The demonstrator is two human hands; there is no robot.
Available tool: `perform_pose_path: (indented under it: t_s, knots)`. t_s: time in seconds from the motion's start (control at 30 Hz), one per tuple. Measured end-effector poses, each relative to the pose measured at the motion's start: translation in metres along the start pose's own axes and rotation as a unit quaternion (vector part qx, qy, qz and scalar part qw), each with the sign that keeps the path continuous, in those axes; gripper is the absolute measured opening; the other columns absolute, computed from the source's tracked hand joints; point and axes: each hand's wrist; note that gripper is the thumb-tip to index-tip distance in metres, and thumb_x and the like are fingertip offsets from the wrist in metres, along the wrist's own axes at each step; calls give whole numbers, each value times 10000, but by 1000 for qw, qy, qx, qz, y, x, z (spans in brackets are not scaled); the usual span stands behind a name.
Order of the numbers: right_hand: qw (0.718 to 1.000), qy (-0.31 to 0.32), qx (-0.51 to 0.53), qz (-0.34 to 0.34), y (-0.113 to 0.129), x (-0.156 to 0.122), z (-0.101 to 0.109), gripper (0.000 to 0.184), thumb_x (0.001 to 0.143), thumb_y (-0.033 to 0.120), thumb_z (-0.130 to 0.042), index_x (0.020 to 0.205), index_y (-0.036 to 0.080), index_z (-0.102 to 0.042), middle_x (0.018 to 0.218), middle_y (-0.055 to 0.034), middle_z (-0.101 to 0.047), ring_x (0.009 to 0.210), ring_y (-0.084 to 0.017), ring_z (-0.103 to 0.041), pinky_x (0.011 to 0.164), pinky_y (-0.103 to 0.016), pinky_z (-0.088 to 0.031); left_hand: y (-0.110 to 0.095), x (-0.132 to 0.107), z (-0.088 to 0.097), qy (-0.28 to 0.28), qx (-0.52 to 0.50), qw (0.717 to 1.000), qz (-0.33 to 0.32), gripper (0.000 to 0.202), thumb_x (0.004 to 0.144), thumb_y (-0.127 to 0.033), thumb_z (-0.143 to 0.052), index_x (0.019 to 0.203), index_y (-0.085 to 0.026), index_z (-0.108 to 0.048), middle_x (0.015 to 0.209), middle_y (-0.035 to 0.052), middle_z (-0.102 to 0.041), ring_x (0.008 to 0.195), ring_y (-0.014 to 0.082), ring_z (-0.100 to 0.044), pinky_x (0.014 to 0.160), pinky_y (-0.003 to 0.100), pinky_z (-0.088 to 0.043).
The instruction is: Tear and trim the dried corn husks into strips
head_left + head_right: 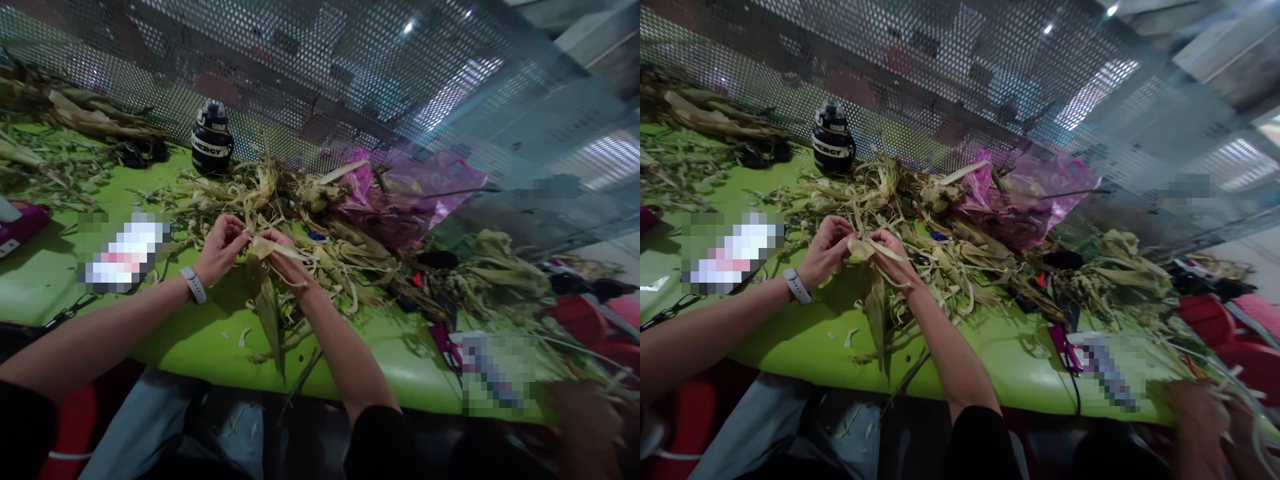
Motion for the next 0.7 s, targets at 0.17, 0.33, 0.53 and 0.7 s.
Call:
perform_pose_path:
  t_s: [0.17, 0.33, 0.53, 0.7]
  knots:
    - [999, 24, 34, 19, 1, -4, 4, 393, 528, 343, -847, 772, 175, -588, 684, 40, -631, 569, -70, -524, 551, -202, -417, -7, 3, 8, 130, 76, 986, -69, 189, 775, -239, -713, 954, -213, -768, 918, 79, -704, 873, 198, -621, 777, 255, -475]
    - [998, 53, 33, -6, 1, -3, 8, 339, 597, 351, -805, 754, 175, -562, 612, 56, -603, 528, -68, -504, 543, -203, -403, -5, 9, 14, 195, 106, 970, -94, 220, 841, -258, -637, 991, -201, -789, 948, 83, -716, 889, 188, -618, 824, 255, -458]
    - [997, 53, 57, -28, 7, -8, 3, 358, 566, 346, -807, 755, 177, -555, 581, 56, -583, 510, -81, -507, 529, -215, -407, -4, 6, 12, 184, 93, 977, -51, 254, 829, -343, -665, 944, -139, -761, 887, 83, -695, 789, 175, -581, 712, 254, -450]
    - [992, 67, 93, -46, 6, -9, 0, 331, 575, 338, -790, 750, 188, -552, 590, 57, -586, 506, -79, -492, 515, -212, -396, -4, 5, 13, 193, 45, 980, 13, 304, 804, -348, -663, 1022, -157, -755, 817, 61, -682, 684, 153, -549, 608, 245, -423]
Point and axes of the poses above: each hand's wrist, its own x-axis towards the middle knuckle, its own z-axis out of the back of the hand, y = z × x
